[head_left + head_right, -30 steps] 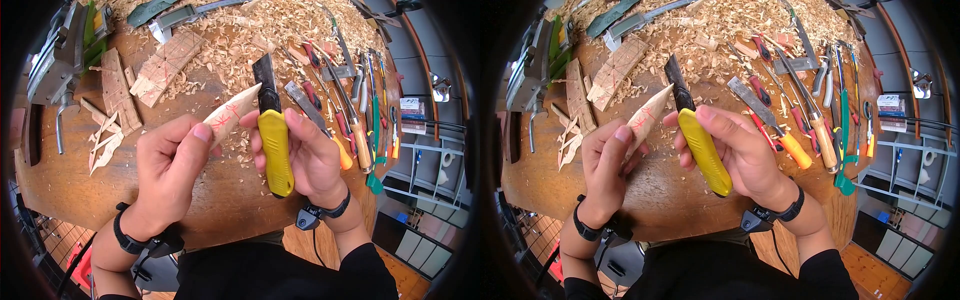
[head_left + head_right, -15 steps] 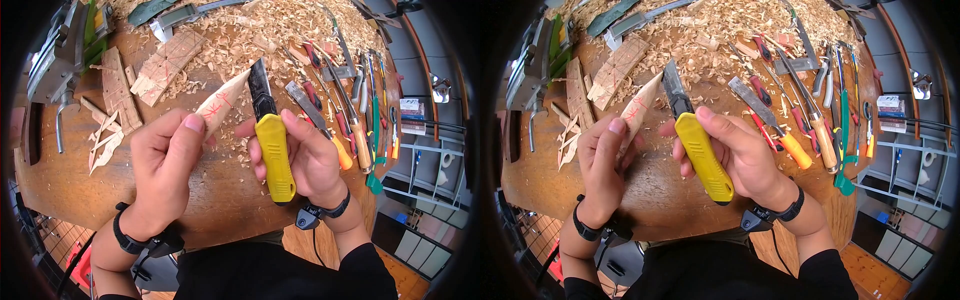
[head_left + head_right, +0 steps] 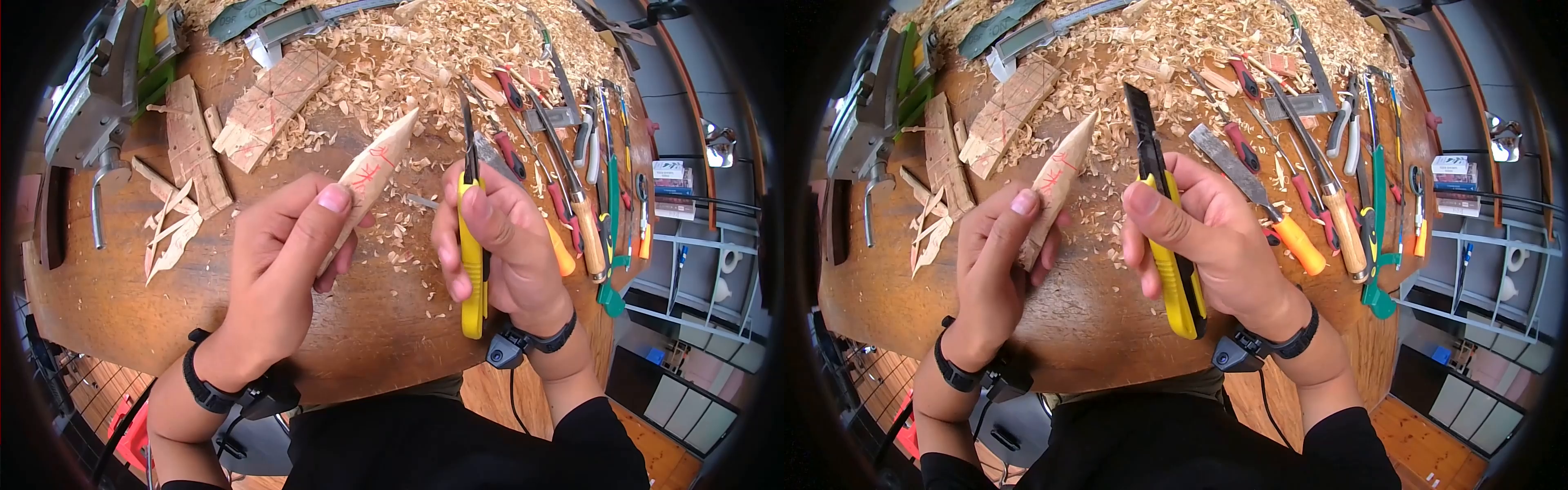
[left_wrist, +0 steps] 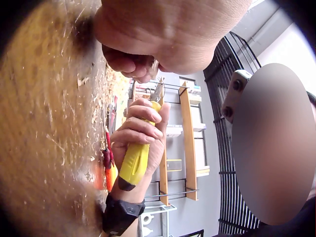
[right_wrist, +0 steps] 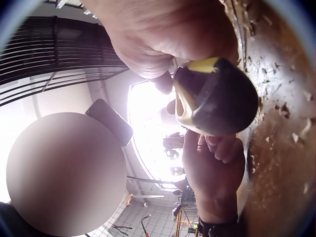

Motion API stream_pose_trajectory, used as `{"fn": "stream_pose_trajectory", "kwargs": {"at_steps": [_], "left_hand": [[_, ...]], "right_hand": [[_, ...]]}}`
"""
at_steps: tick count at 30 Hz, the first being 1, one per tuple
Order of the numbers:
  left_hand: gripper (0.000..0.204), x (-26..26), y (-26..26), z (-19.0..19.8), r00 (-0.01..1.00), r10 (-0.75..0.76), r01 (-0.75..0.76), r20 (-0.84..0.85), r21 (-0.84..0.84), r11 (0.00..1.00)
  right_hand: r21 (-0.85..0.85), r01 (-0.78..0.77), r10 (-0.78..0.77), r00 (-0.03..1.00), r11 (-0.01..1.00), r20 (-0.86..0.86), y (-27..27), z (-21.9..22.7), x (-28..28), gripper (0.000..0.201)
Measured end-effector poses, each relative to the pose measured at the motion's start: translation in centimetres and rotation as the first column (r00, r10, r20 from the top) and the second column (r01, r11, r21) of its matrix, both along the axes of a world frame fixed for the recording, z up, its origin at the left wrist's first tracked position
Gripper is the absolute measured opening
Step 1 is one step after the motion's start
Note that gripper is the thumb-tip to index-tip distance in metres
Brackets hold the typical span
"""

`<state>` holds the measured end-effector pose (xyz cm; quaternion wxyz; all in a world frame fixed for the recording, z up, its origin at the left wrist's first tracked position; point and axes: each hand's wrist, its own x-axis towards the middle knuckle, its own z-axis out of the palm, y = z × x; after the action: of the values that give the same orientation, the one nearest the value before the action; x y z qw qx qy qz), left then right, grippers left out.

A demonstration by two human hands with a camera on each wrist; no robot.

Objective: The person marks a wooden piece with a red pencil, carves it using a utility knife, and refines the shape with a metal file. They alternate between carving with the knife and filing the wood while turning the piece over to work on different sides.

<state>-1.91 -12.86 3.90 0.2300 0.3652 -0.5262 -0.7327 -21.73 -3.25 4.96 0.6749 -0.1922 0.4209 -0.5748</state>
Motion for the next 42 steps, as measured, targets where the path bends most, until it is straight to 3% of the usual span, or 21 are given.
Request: {"fn": "stream_pose_trajectory", "kwargs": {"at_steps": [6, 10, 13, 14, 16, 20, 22, 26, 28, 30, 36, 38, 42], "left_hand": [[0.038, 0.0, 0.0, -0.2, 0.999, -0.027, 0.027, -0.029, -0.004, 1.000], [0.043, -0.1, -0.1, -0.1, 0.996, -0.077, 0.079, 0.054, -0.030, 0.996], [0.041, 0.0, 0.0, -0.3, 0.994, -0.092, 0.093, 0.051, -0.022, 0.995], [0.039, 0.0, 0.0, -0.3, 0.994, -0.096, 0.097, 0.043, -0.018, 0.995], [0.037, -0.1, 0.0, -0.3, 0.994, -0.100, 0.100, 0.039, -0.016, 0.995], [0.032, -0.1, 0.0, -0.2, 0.993, -0.115, 0.114, 0.018, 0.008, 0.993], [0.030, 0.0, -0.1, -0.1, 0.993, -0.119, 0.119, 0.022, 0.023, 0.993], [0.027, 0.1, 0.0, -0.2, 0.994, -0.109, 0.110, -0.019, 0.066, 0.992], [0.027, 0.1, 0.1, -0.4, 0.993, -0.112, 0.114, -0.026, 0.072, 0.991], [0.028, 0.1, 0.1, -0.5, 0.993, -0.114, 0.117, -0.033, 0.079, 0.990], [0.031, 0.1, 0.1, -0.7, 0.990, -0.138, 0.139, -0.021, 0.063, 0.988], [0.033, 0.1, 0.0, -0.9, 0.988, -0.152, 0.152, -0.003, 0.002, 0.988], [0.022, 0.2, 0.1, -0.2, 0.988, -0.145, 0.149, -0.060, 0.071, 0.986]], "right_hand": [[0.013, -0.039, 0.041, 0.983, 0.999, -0.178, 0.0, -0.1, 0.2, 0.033], [0.042, -0.041, 0.051, 0.949, 0.998, -0.310, 0.1, 0.2, 0.2, 0.042], [0.030, -0.040, 0.044, 0.987, 0.999, -0.158, 0.0, -0.2, 0.1, 0.056], [0.031, -0.040, 0.044, 0.987, 0.999, -0.157, -0.1, -0.3, 0.0, 0.056], [0.021, -0.056, 0.059, 0.984, 0.998, -0.166, -0.2, -0.5, 0.0, 0.074], [-0.021, -0.084, 0.080, 0.989, 0.996, -0.124, 0.1, -0.6, -0.2, 0.067], [-0.021, -0.019, 0.013, 0.969, 1.000, -0.246, 0.3, -0.6, 0.3, 0.063], [-0.053, -0.028, 0.012, 0.960, 0.998, -0.280, 0.3, 0.0, 0.5, 0.051], [-0.025, -0.106, 0.087, 0.911, 0.994, -0.403, 0.4, 0.2, 0.4, 0.042], [-0.008, -0.109, 0.098, 0.917, 0.994, -0.386, 0.4, 0.2, 0.6, 0.039], [0.027, -0.069, 0.069, 0.733, 0.997, -0.677, 0.3, 0.2, 0.9, 0.040], [-0.010, -0.065, 0.028, 0.558, 0.998, -0.829, 0.4, -0.1, 0.9, 0.041], [-0.036, -0.091, 0.013, 0.485, 0.995, -0.875, 0.4, -0.3, 0.9, 0.041]]}}
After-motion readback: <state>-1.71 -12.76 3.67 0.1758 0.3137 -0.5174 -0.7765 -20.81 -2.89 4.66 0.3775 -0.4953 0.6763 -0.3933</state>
